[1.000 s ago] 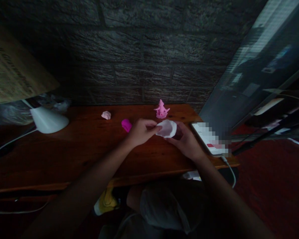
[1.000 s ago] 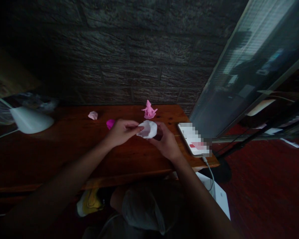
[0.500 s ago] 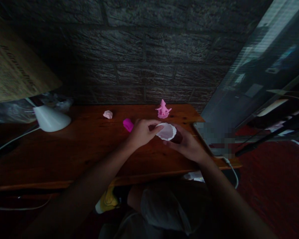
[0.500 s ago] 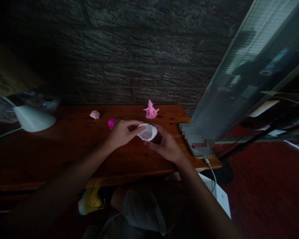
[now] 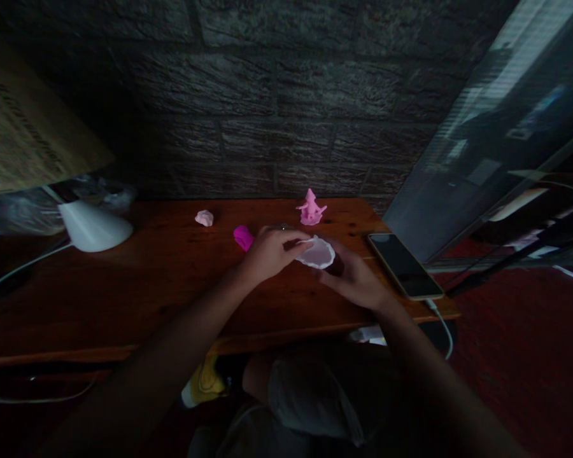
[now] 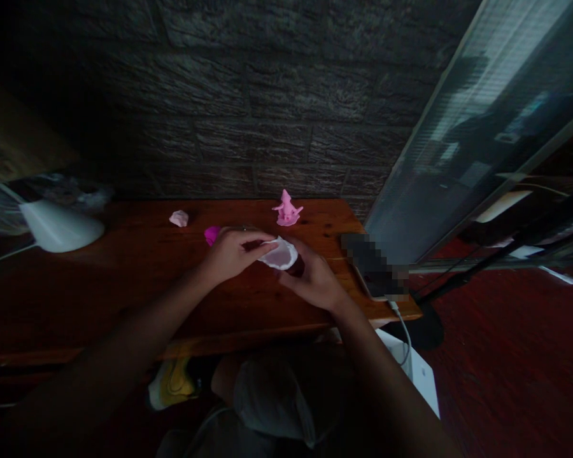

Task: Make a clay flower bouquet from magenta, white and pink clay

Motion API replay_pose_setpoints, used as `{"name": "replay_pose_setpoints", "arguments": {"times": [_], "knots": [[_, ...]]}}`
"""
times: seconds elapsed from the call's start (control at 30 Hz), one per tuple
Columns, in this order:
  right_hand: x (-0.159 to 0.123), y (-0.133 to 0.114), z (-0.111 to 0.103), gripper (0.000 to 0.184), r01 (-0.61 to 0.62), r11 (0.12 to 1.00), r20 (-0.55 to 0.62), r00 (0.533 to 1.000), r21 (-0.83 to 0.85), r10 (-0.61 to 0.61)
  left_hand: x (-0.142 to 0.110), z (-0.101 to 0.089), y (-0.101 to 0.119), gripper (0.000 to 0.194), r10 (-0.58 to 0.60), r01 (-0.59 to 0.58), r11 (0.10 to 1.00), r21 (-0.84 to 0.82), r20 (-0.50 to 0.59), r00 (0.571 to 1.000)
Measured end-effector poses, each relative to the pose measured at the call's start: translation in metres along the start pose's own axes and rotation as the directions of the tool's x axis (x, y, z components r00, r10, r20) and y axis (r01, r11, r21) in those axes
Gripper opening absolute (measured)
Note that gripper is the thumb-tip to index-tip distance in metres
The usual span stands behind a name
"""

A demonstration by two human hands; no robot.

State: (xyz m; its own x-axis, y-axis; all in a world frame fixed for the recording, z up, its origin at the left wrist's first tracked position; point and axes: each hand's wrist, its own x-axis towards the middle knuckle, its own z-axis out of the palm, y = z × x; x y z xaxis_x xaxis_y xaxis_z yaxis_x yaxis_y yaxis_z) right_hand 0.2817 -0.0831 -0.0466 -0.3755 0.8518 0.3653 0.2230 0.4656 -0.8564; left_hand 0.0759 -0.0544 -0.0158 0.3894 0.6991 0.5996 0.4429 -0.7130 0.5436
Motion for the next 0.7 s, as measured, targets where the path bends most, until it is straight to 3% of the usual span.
{"name": "replay_pose_setpoints", "arguments": {"times": [0.17,0.4,0.5,0.7], "knots": [[-0.001,-0.001,-0.002,0.054,0.01,0.999,0.027,1.0,-0.049,-0.009,0.0,-0.001,-0.002,0.026,-0.106,0.107,0.986,-0.127,0.012,0.994],[-0.003,-0.006,-0.006,0.046,0.031,0.984,0.076,0.997,-0.173,-0.018,0.001,-0.006,0.0,0.035,-0.063,0.08,0.993,-0.088,0.179,0.982],[-0.003,-0.006,-0.007,0.047,0.055,0.978,0.08,0.996,-0.199,-0.039,0.001,-0.007,0.001,0.028,-0.078,0.098,0.991,-0.09,0.205,0.976],[-0.001,-0.011,-0.003,0.044,0.084,0.961,0.069,0.995,-0.264,-0.068,0.003,-0.007,0.002,0.015,-0.064,0.077,0.993,-0.085,0.144,0.988]]}}
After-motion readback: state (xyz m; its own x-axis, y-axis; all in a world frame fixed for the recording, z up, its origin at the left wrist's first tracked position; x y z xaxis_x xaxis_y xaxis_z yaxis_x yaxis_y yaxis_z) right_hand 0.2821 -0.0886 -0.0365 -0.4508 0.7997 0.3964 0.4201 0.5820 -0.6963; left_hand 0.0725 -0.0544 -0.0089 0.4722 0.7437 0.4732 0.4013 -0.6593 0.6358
